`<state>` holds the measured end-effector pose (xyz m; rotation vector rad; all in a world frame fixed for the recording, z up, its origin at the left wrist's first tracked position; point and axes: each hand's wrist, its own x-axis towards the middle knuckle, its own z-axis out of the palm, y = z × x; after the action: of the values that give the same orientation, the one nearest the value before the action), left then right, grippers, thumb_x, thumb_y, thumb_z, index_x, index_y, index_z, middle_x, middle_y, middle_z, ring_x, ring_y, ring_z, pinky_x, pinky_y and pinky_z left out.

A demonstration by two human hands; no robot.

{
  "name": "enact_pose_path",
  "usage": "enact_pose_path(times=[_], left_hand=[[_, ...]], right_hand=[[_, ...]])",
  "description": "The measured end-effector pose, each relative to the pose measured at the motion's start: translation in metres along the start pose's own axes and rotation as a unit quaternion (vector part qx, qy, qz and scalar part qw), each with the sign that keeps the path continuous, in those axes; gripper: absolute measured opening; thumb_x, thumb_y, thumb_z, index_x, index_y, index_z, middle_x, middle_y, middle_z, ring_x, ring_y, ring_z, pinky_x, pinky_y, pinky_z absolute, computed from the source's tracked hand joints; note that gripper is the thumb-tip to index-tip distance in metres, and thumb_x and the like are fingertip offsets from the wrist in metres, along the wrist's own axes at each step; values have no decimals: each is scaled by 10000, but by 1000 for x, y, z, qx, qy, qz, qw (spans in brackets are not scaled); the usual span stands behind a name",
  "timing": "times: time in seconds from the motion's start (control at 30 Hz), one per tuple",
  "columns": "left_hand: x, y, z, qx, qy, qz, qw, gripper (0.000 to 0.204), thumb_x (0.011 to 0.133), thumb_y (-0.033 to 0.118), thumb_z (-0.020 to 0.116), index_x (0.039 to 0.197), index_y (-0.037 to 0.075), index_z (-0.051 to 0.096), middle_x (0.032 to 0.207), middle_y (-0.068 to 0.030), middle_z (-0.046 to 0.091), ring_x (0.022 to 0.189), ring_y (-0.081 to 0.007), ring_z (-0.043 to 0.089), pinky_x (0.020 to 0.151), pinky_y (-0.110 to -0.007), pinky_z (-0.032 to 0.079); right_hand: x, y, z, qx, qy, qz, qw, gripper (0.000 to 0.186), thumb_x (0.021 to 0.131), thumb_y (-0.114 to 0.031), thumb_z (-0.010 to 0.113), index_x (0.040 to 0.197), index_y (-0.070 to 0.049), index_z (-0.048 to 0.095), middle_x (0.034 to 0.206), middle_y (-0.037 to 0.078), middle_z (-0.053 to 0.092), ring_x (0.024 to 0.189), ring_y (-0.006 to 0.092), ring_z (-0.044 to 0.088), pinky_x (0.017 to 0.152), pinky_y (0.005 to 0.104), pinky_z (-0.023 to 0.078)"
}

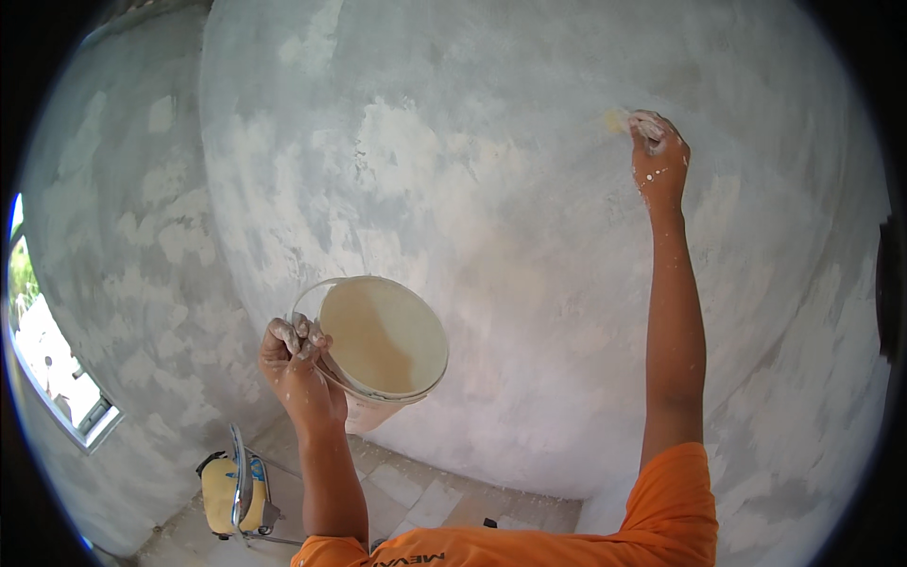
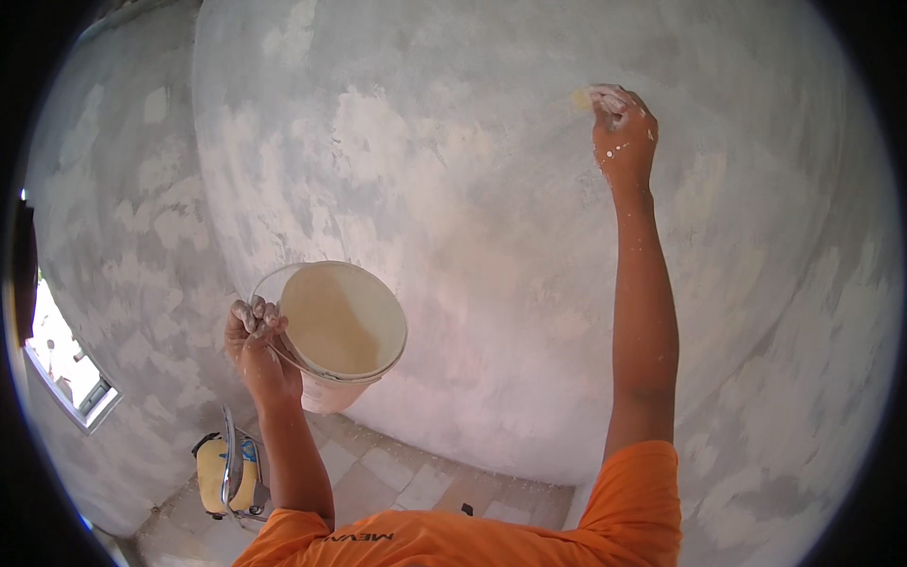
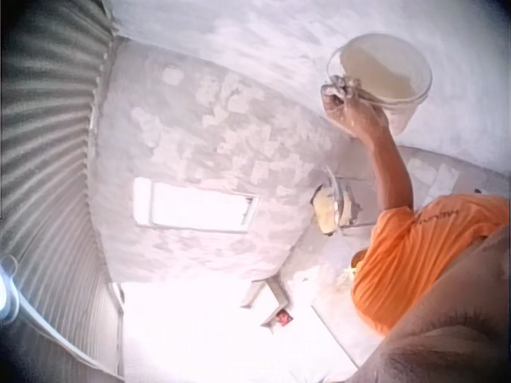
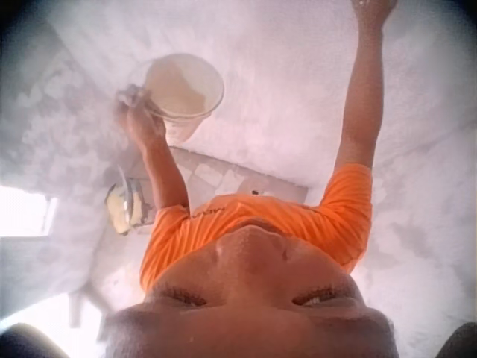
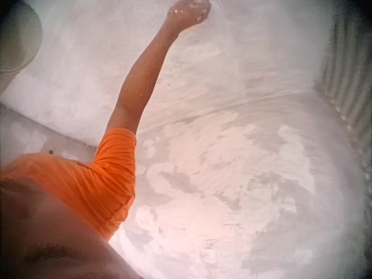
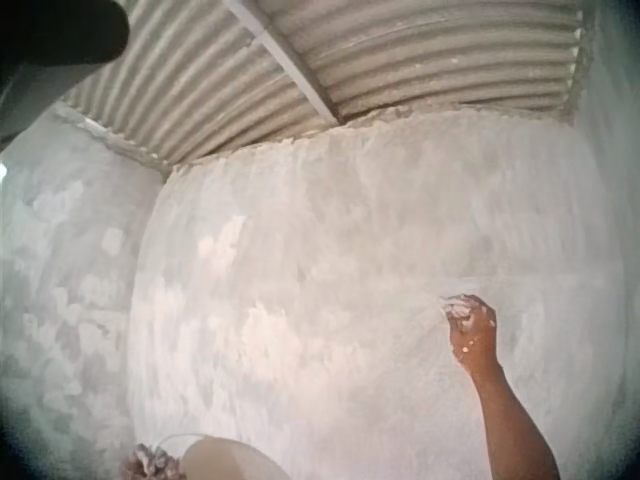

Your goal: The person applies a white plaster or coating mixture to a wall using a brush. They repeatedly dip the brush into a white bucket held in their left hand and spread the material across the wall surface in multiple directions.

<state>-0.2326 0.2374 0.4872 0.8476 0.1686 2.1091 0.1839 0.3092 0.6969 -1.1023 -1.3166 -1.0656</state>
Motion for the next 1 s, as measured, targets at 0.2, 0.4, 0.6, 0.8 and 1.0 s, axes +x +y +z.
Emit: enact_pose_path(times=[0.2, 0.4, 0.6, 0.8, 1.0], left_hand=[[-1, 1, -2, 20, 22, 0, 1000, 307, 707, -204, 463, 780, 94, 447, 841, -27, 479, 755, -100, 552, 714, -212, 504], [5, 21, -5, 39, 37, 20, 998, 331, 714, -214, 488, 731, 105, 402, 803, -30, 479, 724, -105, 541, 693, -232, 466], [13, 51, -44, 63, 50, 50, 996, 295, 720, -181, 475, 754, 105, 413, 824, -29, 480, 742, -99, 545, 698, -224, 478], [22, 71, -77, 164, 65, 94, 980, 304, 691, -185, 497, 733, 101, 405, 820, -29, 479, 744, -97, 529, 688, -222, 462], [23, 87, -95, 225, 76, 76, 968, 318, 646, -218, 502, 694, 84, 415, 772, -31, 494, 696, -101, 519, 678, -221, 458]], right_hand=[[-107, -75, 114, -120, -72, -161, 977, 252, 898, -126, 631, 1123, -63, 725, 1234, 195, 625, 1123, 352, 626, 924, 410, 553], [-139, -128, 163, 108, -350, -179, 913, 223, 950, -214, 593, 1056, -54, 708, 1151, 186, 650, 1059, 332, 647, 920, 442, 534], [18, -71, 113, 20, -37, 1, 999, 207, 987, -189, 534, 991, -41, 678, 988, 154, 686, 880, 330, 673, 847, 436, 522], [-53, -92, 189, -202, 22, -59, 977, 261, 909, -128, 657, 1156, -56, 699, 1191, 186, 665, 1141, 301, 638, 946, 359, 539], [-189, -190, 266, 104, -437, -168, 878, 183, 886, -178, 657, 1037, -123, 743, 1149, 153, 679, 1003, 283, 669, 850, 380, 555]])
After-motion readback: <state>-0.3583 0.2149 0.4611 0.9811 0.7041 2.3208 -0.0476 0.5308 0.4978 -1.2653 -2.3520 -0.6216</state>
